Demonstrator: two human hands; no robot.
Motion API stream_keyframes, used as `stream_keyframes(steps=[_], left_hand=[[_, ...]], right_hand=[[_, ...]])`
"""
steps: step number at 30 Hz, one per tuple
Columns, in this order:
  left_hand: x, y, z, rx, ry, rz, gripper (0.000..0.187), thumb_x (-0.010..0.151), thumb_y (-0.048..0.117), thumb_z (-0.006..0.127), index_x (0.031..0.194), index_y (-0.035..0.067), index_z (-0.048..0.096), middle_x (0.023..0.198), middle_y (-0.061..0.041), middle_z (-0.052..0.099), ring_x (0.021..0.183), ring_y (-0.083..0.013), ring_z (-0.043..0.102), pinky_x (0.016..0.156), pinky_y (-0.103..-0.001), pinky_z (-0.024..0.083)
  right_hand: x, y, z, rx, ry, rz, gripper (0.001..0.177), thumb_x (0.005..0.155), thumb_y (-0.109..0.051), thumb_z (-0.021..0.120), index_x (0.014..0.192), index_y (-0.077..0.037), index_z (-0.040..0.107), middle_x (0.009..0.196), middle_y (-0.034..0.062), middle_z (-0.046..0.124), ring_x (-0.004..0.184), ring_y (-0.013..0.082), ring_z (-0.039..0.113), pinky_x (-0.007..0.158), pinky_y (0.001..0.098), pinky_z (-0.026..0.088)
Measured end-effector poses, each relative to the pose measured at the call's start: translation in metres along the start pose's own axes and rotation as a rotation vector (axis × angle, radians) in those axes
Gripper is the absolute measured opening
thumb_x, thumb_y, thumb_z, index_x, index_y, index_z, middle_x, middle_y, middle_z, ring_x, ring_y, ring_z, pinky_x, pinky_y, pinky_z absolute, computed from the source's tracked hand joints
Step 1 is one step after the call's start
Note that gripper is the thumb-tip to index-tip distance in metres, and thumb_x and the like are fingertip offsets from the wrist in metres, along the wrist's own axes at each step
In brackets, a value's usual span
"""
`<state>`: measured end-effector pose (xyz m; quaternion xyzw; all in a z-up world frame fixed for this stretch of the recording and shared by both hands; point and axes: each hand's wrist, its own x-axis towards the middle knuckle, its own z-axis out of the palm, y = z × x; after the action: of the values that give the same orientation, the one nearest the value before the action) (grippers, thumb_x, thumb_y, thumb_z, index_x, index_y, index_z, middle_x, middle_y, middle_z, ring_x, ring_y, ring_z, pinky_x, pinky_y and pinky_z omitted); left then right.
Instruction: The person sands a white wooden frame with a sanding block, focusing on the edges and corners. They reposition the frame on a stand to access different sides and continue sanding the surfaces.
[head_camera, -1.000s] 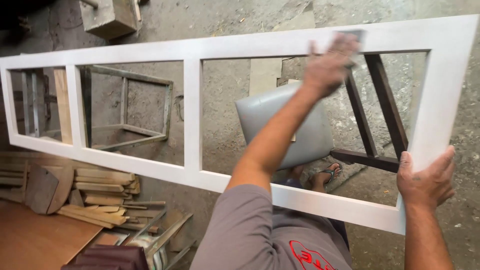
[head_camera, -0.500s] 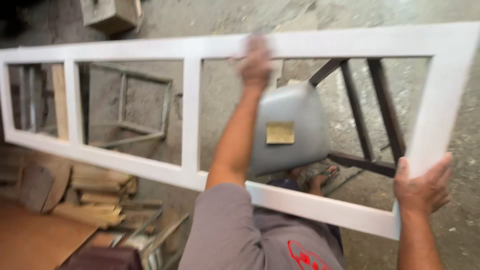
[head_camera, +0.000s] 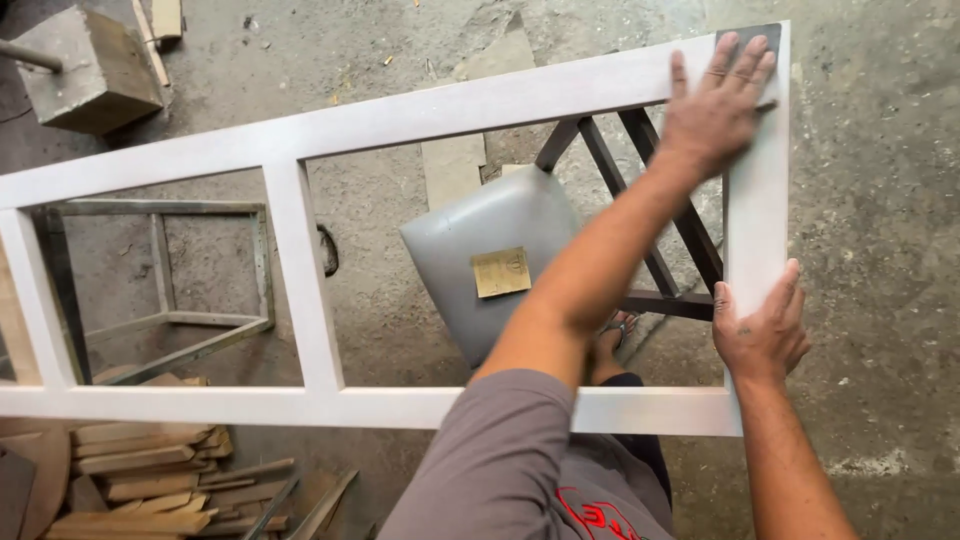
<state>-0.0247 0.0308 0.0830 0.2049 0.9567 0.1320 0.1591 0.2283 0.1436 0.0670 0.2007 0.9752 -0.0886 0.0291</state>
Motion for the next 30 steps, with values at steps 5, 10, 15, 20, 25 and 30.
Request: stream_keyframes(steps=[5, 10, 15, 20, 25, 30], left_hand=[[-0.063, -0.146, 0.079, -0.021, 0.631, -0.307, 0.054, 0.099, 0.029, 0.048, 0.153, 0.023, 0.048, 0.162, -0.001, 0.043, 0.155, -0.0182, 0.035, 0.111, -0.041, 0.050], [-0.046, -0.154, 0.089, 0.012, 0.596, -0.889, 0.061, 0.107, 0.052, 0.036, 0.156, 0.017, 0.045, 0.167, -0.009, 0.035, 0.156, -0.0382, 0.024, 0.112, -0.081, 0.021], [0.027, 0.015, 0.032, 0.048, 0.148, -0.165, 0.060, 0.107, 0.035, 0.030, 0.164, 0.022, 0.018, 0.172, 0.003, 0.007, 0.159, -0.0219, -0.002, 0.128, -0.065, -0.001], [0.006, -0.018, 0.011, -0.116, 0.253, -0.367, 0.054, 0.107, 0.036, 0.028, 0.160, 0.025, 0.030, 0.170, 0.008, 0.017, 0.158, -0.0168, 0.009, 0.123, -0.072, -0.003], [0.041, 0.004, 0.054, -0.004, 0.240, -0.203, 0.059, 0.111, 0.038, 0.030, 0.166, 0.023, 0.015, 0.174, 0.003, 0.004, 0.161, -0.0214, -0.002, 0.125, -0.070, 0.006], [-0.018, -0.119, 0.073, -0.237, 0.590, -0.716, 0.062, 0.099, 0.026, 0.042, 0.161, 0.023, 0.033, 0.171, 0.001, 0.025, 0.157, -0.0186, 0.027, 0.119, -0.073, 0.013]], right_hand=[[0.001, 0.010, 0.011, 0.054, 0.030, -0.031, 0.088, 0.097, -0.053, 0.066, 0.160, 0.000, 0.035, 0.122, 0.0269, 0.060, 0.097, 0.0513, 0.067, 0.070, 0.0658, 0.053], [0.001, 0.009, 0.015, 0.045, 0.054, -0.070, 0.090, 0.095, -0.056, 0.067, 0.158, 0.001, 0.039, 0.116, 0.0236, 0.063, 0.093, 0.0482, 0.072, 0.067, 0.0618, 0.059], [0.002, 0.003, 0.006, 0.014, -0.041, -0.018, 0.092, 0.097, -0.056, 0.063, 0.160, 0.001, 0.030, 0.125, 0.0245, 0.060, 0.103, 0.0435, 0.066, 0.068, 0.0573, 0.055], [0.005, 0.003, 0.019, 0.057, -0.018, -0.027, 0.095, 0.094, -0.060, 0.063, 0.161, 0.000, 0.030, 0.126, 0.0235, 0.057, 0.106, 0.0444, 0.063, 0.069, 0.0605, 0.052], [0.004, 0.010, 0.019, 0.105, -0.044, -0.059, 0.100, 0.093, -0.068, 0.055, 0.161, 0.001, 0.027, 0.128, 0.0241, 0.055, 0.113, 0.0438, 0.060, 0.075, 0.0594, 0.051], [0.004, 0.012, 0.003, 0.233, -0.191, -0.037, 0.096, 0.095, -0.056, 0.058, 0.161, 0.001, 0.020, 0.136, 0.0267, 0.051, 0.122, 0.0470, 0.055, 0.085, 0.0635, 0.049]])
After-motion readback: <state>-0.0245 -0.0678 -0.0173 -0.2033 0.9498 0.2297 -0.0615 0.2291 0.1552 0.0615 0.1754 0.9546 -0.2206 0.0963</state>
